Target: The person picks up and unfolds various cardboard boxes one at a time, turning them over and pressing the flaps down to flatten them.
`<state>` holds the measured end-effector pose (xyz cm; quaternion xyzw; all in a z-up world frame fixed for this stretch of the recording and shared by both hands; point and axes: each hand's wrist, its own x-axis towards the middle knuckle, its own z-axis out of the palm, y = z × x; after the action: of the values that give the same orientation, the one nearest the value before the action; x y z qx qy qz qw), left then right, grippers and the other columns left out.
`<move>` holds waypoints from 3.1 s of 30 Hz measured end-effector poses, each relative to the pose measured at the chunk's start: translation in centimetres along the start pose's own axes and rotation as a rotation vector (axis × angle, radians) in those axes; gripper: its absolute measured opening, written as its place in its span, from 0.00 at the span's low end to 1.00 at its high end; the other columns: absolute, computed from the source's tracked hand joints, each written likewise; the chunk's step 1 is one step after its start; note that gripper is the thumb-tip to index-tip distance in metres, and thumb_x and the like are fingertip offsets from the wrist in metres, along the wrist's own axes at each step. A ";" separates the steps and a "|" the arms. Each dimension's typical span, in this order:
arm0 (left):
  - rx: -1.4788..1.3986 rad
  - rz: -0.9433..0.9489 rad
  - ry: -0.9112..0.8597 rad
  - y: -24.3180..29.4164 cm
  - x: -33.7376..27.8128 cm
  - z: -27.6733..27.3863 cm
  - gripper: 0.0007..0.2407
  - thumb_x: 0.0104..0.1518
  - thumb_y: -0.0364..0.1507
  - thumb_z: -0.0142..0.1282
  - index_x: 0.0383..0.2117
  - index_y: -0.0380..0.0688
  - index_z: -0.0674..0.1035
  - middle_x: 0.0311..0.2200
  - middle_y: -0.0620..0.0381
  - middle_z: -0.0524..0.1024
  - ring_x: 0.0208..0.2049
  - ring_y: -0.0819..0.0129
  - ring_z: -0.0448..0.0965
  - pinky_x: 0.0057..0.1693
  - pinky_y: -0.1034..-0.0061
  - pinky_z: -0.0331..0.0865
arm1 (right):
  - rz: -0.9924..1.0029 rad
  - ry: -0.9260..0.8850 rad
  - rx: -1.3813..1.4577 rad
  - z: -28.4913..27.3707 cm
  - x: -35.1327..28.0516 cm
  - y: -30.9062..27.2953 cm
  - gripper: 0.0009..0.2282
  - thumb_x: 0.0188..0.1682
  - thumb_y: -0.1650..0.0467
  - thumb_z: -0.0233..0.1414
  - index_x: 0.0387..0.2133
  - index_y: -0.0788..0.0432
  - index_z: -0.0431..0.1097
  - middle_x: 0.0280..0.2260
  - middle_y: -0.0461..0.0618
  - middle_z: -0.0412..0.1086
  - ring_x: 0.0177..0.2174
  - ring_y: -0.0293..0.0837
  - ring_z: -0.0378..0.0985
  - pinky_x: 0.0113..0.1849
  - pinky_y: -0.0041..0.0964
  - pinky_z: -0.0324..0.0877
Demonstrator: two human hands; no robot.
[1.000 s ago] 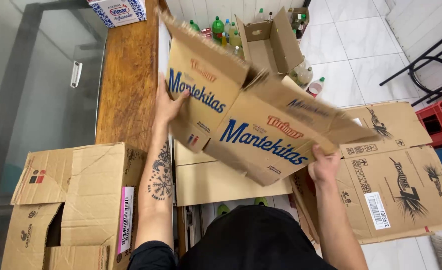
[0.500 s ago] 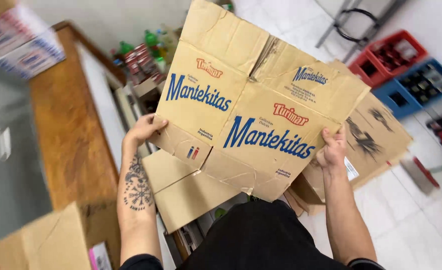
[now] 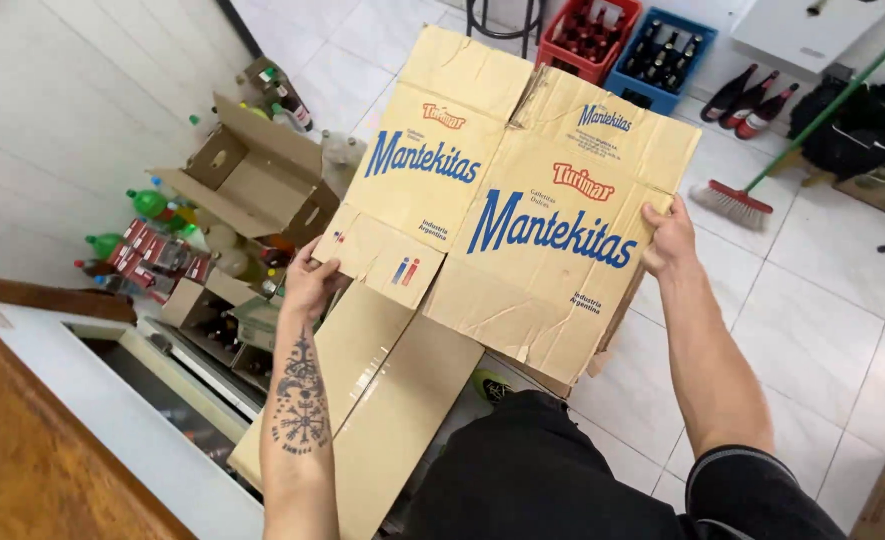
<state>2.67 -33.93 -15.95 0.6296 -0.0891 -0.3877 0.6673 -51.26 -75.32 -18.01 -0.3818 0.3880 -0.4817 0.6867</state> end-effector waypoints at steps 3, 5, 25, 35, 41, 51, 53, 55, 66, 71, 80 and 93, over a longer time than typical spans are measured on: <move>-0.051 -0.023 0.049 -4.8 4.1 3.3 0.31 0.66 0.16 0.65 0.76 0.55 0.73 0.57 0.53 0.86 0.48 0.53 0.93 0.50 0.56 0.95 | 0.064 0.080 -0.089 -4.3 2.2 0.3 0.21 0.68 0.73 0.58 0.71 0.40 0.68 0.62 0.54 0.81 0.57 0.58 0.89 0.58 0.64 0.85; -0.058 -0.041 0.078 -6.7 4.9 5.7 0.35 0.65 0.15 0.66 0.79 0.57 0.69 0.57 0.51 0.85 0.48 0.51 0.93 0.52 0.52 0.94 | 0.079 0.130 -0.101 -6.1 2.7 0.6 0.21 0.67 0.72 0.59 0.71 0.39 0.69 0.61 0.55 0.82 0.56 0.59 0.89 0.57 0.65 0.86; 0.083 0.029 0.242 -16.5 5.6 8.8 0.36 0.64 0.13 0.66 0.81 0.56 0.72 0.82 0.31 0.55 0.62 0.45 0.84 0.60 0.56 0.90 | 0.126 0.161 -0.878 -6.2 -2.1 0.9 0.50 0.56 0.65 0.76 0.86 0.49 0.46 0.61 0.64 0.76 0.51 0.59 0.86 0.47 0.58 0.88; 0.998 0.089 0.194 -12.7 4.3 7.4 0.28 0.67 0.46 0.71 0.75 0.84 0.76 0.62 0.65 0.88 0.67 0.56 0.84 0.74 0.58 0.77 | 0.128 0.177 -1.092 -6.4 -1.9 1.6 0.49 0.53 0.64 0.74 0.85 0.54 0.51 0.68 0.69 0.67 0.65 0.68 0.75 0.59 0.60 0.79; 1.102 0.122 0.171 -5.3 -2.5 6.6 0.30 0.72 0.42 0.67 0.81 0.75 0.71 0.64 0.54 0.86 0.59 0.56 0.90 0.66 0.56 0.84 | -0.257 0.258 -1.462 -2.6 -2.3 3.5 0.41 0.46 0.65 0.67 0.79 0.52 0.64 0.70 0.64 0.59 0.69 0.73 0.64 0.64 0.78 0.68; 0.681 0.104 0.516 -7.6 -14.6 -4.4 0.37 0.70 0.33 0.70 0.86 0.61 0.62 0.67 0.36 0.82 0.64 0.45 0.86 0.70 0.49 0.81 | -0.915 -0.462 -1.304 17.4 -1.0 12.7 0.27 0.44 0.68 0.66 0.61 0.52 0.81 0.58 0.54 0.76 0.61 0.60 0.81 0.63 0.57 0.73; 0.630 0.095 0.577 -9.9 -17.2 -6.8 0.37 0.70 0.32 0.69 0.86 0.59 0.62 0.67 0.33 0.81 0.65 0.42 0.86 0.68 0.49 0.83 | -0.928 -0.643 -1.221 22.7 -2.2 14.3 0.26 0.44 0.69 0.66 0.61 0.52 0.81 0.58 0.56 0.77 0.61 0.61 0.81 0.64 0.57 0.73; 0.575 0.081 0.661 -12.4 -20.6 -8.6 0.37 0.70 0.31 0.68 0.86 0.57 0.62 0.67 0.31 0.80 0.65 0.39 0.85 0.66 0.49 0.84 | -0.932 -0.851 -1.125 27.7 -4.1 16.6 0.26 0.45 0.69 0.66 0.61 0.53 0.81 0.58 0.57 0.77 0.62 0.61 0.81 0.64 0.57 0.73; 0.311 0.108 1.050 -20.3 -41.5 -0.5 0.29 0.68 0.32 0.71 0.77 0.56 0.76 0.58 0.34 0.85 0.58 0.39 0.89 0.57 0.57 0.89 | -0.870 -1.838 -0.812 49.1 -25.5 27.5 0.20 0.53 0.66 0.65 0.60 0.51 0.82 0.63 0.54 0.77 0.66 0.58 0.78 0.69 0.56 0.70; 0.256 0.154 1.343 -21.6 -48.0 4.6 0.25 0.71 0.33 0.68 0.75 0.53 0.78 0.54 0.38 0.86 0.56 0.44 0.89 0.56 0.60 0.88 | -0.858 -2.131 -0.577 52.5 -37.7 29.5 0.20 0.54 0.68 0.66 0.61 0.49 0.82 0.64 0.54 0.77 0.67 0.59 0.77 0.68 0.57 0.71; 0.997 0.134 2.370 -20.6 -56.8 7.6 0.06 0.67 0.37 0.68 0.43 0.57 0.93 0.30 0.63 0.87 0.34 0.62 0.90 0.44 0.68 0.86 | -0.560 -2.115 -0.075 51.4 -51.9 26.5 0.19 0.61 0.76 0.68 0.65 0.60 0.78 0.57 0.61 0.76 0.59 0.63 0.82 0.56 0.62 0.79; -0.111 0.342 2.072 -13.6 -62.5 9.2 0.48 0.71 0.57 0.55 0.88 0.40 0.46 0.83 0.16 0.42 0.82 0.13 0.42 0.82 0.23 0.43 | 0.280 -2.218 -0.252 50.4 -55.2 22.4 0.24 0.74 0.65 0.48 0.81 0.58 0.56 0.73 0.76 0.55 0.74 0.79 0.56 0.66 0.92 0.50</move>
<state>-51.15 -0.46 -3.50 0.6011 0.4554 0.4361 0.4910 -10.67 -9.42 -8.48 -0.6190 -0.3519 0.2481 0.6569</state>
